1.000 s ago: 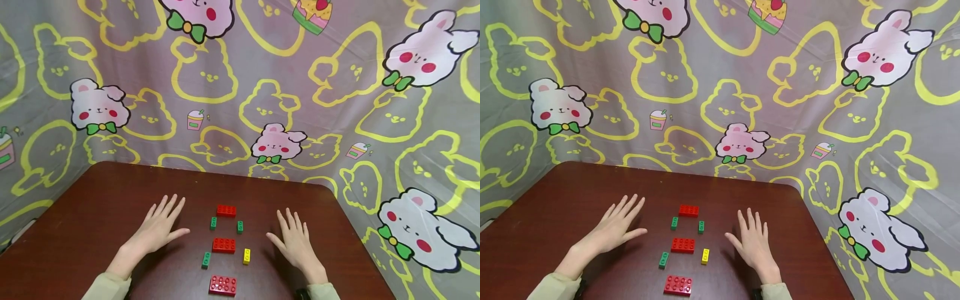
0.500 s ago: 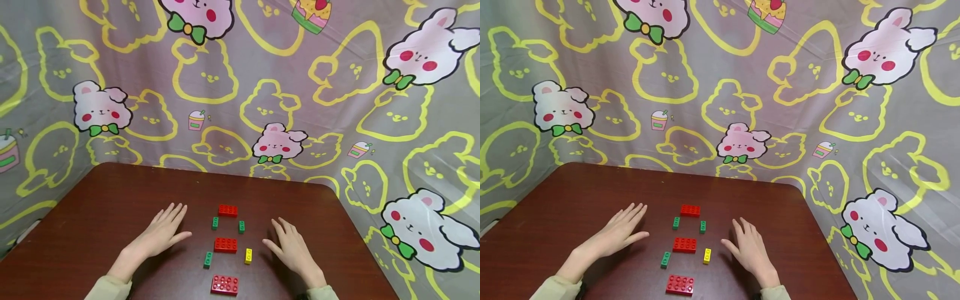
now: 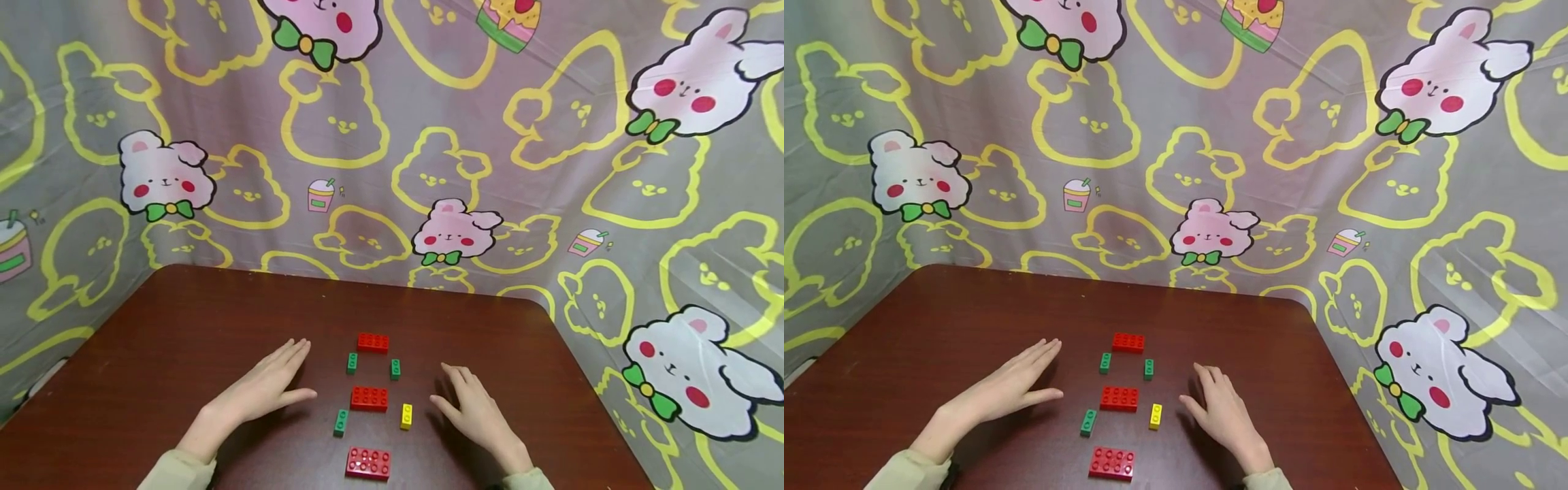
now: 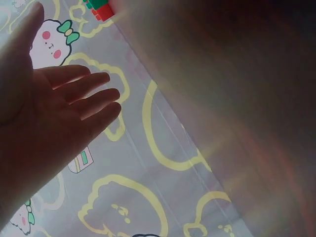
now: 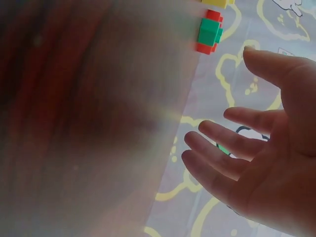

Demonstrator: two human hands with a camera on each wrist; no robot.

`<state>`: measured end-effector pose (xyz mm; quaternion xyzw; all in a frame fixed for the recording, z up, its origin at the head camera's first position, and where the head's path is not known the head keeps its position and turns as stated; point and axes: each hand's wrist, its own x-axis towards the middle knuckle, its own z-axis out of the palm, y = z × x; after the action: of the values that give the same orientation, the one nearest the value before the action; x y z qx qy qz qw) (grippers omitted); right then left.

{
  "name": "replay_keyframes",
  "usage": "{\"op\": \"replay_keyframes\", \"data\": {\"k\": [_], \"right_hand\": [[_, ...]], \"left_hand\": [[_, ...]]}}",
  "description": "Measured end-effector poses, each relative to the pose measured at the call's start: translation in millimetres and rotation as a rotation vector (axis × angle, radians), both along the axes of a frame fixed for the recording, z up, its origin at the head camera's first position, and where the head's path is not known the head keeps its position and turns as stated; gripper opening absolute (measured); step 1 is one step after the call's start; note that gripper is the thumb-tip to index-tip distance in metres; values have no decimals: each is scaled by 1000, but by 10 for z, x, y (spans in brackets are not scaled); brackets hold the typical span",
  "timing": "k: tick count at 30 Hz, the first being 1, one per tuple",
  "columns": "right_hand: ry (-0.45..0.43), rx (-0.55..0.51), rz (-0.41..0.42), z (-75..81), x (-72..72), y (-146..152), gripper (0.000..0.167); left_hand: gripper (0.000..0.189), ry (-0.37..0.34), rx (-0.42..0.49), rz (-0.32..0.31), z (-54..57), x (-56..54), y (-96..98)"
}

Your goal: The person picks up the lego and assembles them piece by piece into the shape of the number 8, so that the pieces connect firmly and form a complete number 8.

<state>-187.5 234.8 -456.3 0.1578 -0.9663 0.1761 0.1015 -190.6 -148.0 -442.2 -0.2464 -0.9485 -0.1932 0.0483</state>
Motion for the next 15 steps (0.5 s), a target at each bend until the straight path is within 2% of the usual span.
{"op": "replay_keyframes", "data": {"k": [8,15], "right_hand": [[17,-112,25,-16,47,-5,52],[73,-166,117,-48,61,12,45]], "left_hand": [[78,-108,64,-54,60,49,-4],[72,-195,91,-115,58,59,27]]}}
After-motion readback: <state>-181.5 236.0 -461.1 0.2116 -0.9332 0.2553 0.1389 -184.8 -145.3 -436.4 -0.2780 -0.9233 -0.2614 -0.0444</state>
